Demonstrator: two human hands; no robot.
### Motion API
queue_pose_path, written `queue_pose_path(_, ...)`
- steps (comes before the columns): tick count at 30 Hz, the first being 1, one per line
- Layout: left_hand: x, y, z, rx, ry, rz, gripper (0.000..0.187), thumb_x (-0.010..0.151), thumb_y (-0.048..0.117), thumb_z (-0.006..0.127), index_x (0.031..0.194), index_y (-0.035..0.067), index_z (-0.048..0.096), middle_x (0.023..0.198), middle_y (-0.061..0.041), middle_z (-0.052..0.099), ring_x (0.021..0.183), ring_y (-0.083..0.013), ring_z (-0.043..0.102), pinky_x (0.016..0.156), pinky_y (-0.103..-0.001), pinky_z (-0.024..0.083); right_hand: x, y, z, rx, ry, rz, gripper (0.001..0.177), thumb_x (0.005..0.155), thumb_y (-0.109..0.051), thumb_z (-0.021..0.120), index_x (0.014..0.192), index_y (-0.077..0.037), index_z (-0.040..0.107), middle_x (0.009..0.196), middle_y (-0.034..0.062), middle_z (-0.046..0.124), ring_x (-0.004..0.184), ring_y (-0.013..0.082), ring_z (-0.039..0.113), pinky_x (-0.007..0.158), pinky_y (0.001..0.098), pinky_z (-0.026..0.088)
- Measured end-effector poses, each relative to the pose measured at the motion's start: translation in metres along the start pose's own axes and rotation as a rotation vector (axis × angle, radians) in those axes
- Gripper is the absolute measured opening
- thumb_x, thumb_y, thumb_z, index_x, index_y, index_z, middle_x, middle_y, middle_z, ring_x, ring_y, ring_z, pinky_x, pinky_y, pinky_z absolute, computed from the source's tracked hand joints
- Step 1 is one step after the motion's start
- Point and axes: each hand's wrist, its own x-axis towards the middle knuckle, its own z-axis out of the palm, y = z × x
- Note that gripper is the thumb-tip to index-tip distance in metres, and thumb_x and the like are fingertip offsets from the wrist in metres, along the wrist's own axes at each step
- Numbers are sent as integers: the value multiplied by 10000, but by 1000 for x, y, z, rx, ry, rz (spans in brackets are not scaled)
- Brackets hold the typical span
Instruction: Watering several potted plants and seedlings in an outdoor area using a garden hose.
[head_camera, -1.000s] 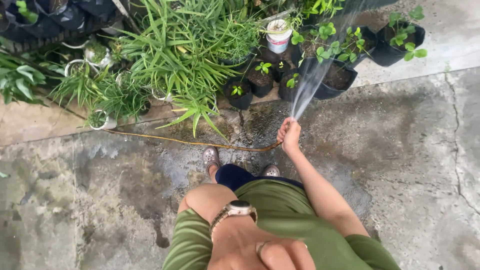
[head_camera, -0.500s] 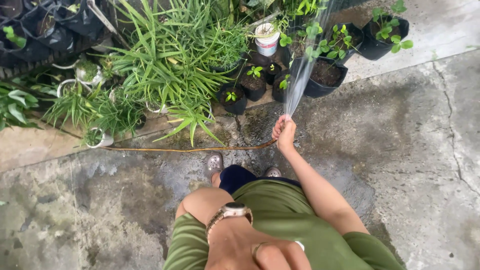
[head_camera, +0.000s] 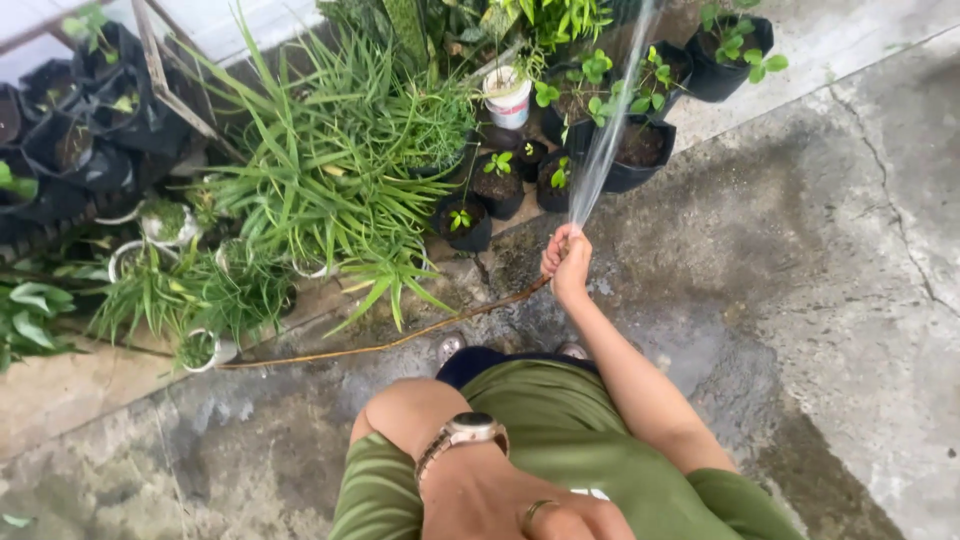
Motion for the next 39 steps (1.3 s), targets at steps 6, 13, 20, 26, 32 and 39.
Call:
queue_pose_path(6, -22, 47, -9, -11, 22, 68, 492, 1081, 504, 294, 1026, 33, 424, 1174, -169, 360, 1220, -459, 377, 1009, -567, 371, -8, 12, 33, -42, 48, -42, 276, 1056, -316, 333, 924, -104, 449, 564, 15, 338, 411, 104, 256, 380, 291, 195)
queue_pose_path(13, -49, 105, -41, 78, 31, 89, 407, 1092, 378, 357, 1065, 9, 526, 1161, -207, 471, 1139, -457, 471, 1020, -623, 446, -5, 51, 47, -126, 285, 161, 257, 997, -310, 391, 830, -122, 441, 517, 5, 325, 360, 112, 266, 337, 294, 170)
queue_pose_path(20, -131, 84, -73, 536, 722, -552, 506, 1069, 488, 516, 1331, 64, 601, 1258, -70, 657, 1116, -227, 632, 1048, -367, 489, -20, 41, 81, -218, 264, 172, 259, 974, -301, 393, 832, -103, 480, 529, 2, 361, 377, 101, 279, 343, 293, 188)
queue_pose_path(26, -285, -37, -83, 749, 858, -967, 670, 918, 313, 720, 1419, -26, 432, 1292, -167, 575, 1155, -287, 541, 995, -412, 425, -33, 18, 115, -230, 238, 182, 254, 973, -301, 401, 842, -100, 481, 550, -16, 343, 403, 93, 265, 355, 285, 176)
queue_pose_path(32, -317, -131, -43, 234, 841, -1080, 362, 1044, 291, 547, 1292, 38, 471, 1176, -107, 615, 1084, -223, 599, 949, -371, 482, -33, 7, 120, -265, 276, 215, 252, 962, -298, 409, 836, -91, 477, 565, -24, 337, 411, 92, 240, 361, 294, 158)
queue_pose_path(39, -355, -175, -4, -144, 1220, -1083, 253, 1097, 269, 396, 1047, 65, 537, 906, -19, 606, 856, -166, 656, 807, -337, 518, -53, 39, 107, -291, 321, 345, 235, 939, -304, 426, 845, -98, 491, 560, -21, 327, 408, 97, 248, 364, 301, 163)
